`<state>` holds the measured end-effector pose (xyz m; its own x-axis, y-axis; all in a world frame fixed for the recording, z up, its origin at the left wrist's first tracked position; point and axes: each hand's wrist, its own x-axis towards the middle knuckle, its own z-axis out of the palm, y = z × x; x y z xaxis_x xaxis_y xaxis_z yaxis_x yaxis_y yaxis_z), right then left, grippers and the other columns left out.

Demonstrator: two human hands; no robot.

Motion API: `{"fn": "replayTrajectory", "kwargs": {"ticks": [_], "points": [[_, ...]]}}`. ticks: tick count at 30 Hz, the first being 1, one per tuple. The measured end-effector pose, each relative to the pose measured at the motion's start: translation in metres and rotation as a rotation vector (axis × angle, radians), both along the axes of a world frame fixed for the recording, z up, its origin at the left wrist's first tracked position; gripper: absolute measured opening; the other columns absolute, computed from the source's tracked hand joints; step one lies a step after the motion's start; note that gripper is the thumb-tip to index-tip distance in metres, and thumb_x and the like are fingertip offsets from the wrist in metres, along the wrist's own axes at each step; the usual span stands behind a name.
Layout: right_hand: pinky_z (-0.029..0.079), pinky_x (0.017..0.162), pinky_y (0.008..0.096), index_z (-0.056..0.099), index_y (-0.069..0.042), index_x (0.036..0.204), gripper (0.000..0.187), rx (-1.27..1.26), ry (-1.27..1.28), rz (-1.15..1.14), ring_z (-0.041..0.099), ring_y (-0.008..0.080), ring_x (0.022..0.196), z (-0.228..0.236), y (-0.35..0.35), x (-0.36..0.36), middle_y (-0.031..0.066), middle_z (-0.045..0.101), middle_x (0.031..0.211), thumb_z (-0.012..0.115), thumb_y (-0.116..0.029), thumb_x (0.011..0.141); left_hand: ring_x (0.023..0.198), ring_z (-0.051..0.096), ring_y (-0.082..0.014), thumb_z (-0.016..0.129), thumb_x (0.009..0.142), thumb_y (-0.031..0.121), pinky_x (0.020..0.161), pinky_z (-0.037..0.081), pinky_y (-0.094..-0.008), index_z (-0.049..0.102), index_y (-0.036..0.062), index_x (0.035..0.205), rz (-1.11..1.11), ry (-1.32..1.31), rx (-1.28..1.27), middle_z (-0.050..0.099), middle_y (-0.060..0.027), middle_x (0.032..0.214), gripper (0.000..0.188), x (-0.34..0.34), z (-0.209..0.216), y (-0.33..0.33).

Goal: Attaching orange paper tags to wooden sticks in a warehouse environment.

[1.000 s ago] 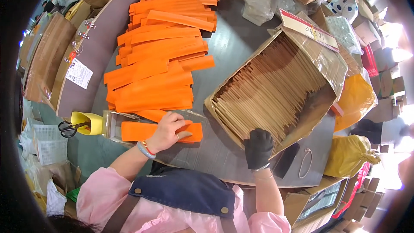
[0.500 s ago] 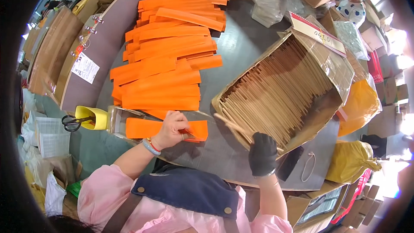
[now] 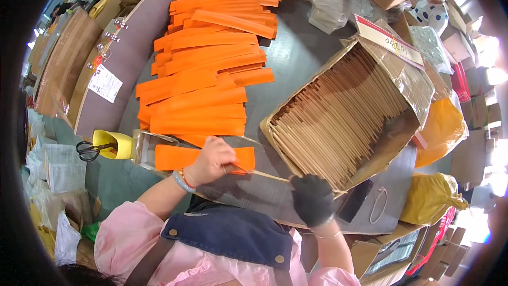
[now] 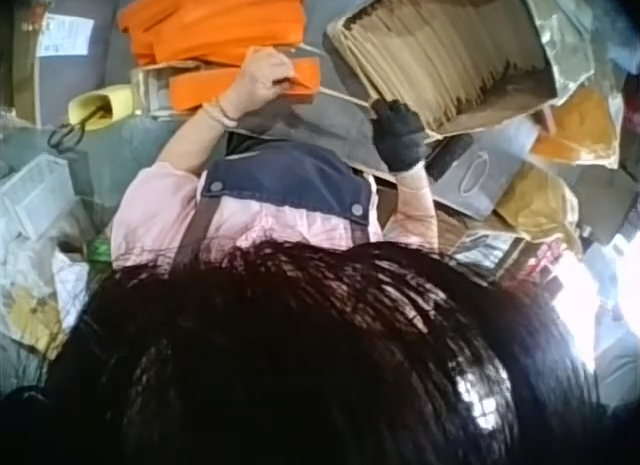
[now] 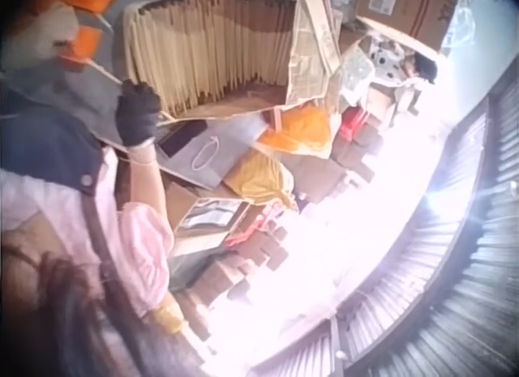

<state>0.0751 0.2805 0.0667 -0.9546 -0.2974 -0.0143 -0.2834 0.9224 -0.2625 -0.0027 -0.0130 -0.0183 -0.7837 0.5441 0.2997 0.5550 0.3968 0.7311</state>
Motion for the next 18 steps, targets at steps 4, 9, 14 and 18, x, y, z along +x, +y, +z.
{"fn": "replayTrajectory", "kwargs": {"ticks": [4,9,14,18], "points": [[0.05,0.064,0.0457,0.066,-0.011,0.101,0.019,-0.153,-0.12,0.023,0.066,0.0321,0.076,-0.01,-0.019,-0.01,0.01,0.066,0.083,0.065,-0.019,0.084,0.079,0.06,-0.0196,0.075,0.076,0.022,0.074,0.043,-0.0346,0.067,0.0128,0.087,-0.127,0.359,-0.119,0.064,-0.0004,0.086,0.017,0.006,0.033,0.031],[0.044,0.099,0.0453,0.049,0.002,0.138,0.047,-0.691,0.027,-0.181,0.056,0.0423,0.117,-0.025,-0.025,-0.009,0.0267,0.057,0.124,0.052,-0.026,0.1,0.075,0.062,-0.0185,0.068,0.079,0.018,0.067,0.044,-0.0336,0.067,0.0112,0.09,-0.13,0.328,-0.247,0.065,-0.0003,0.086,0.012,0.013,0.054,0.036],[0.044,0.097,0.0448,0.056,-0.002,0.13,0.046,-0.495,0.193,-0.222,0.055,0.0402,0.114,-0.044,-0.01,-0.016,0.0209,0.059,0.121,0.068,-0.014,0.088,0.091,0.059,-0.025,0.07,0.08,0.02,0.077,0.046,-0.0401,0.065,0.0088,0.099,0.121,0.467,-0.323,0.063,-0.0055,0.101,0.023,-0.024,0.054,0.017],[0.045,0.081,0.0482,0.062,-0.004,0.104,0.029,-0.002,0.279,-0.269,0.055,0.0383,0.095,-0.063,0.029,-0.021,0.016,0.06,0.102,0.072,-0.011,0.077,0.091,0.056,-0.0285,0.081,0.075,0.024,0.081,0.045,-0.0412,0.07,0.0087,0.104,0.086,0.028,-0.308,0.061,-0.0075,0.099,0.035,-0.006,0.014,0.011]]}}
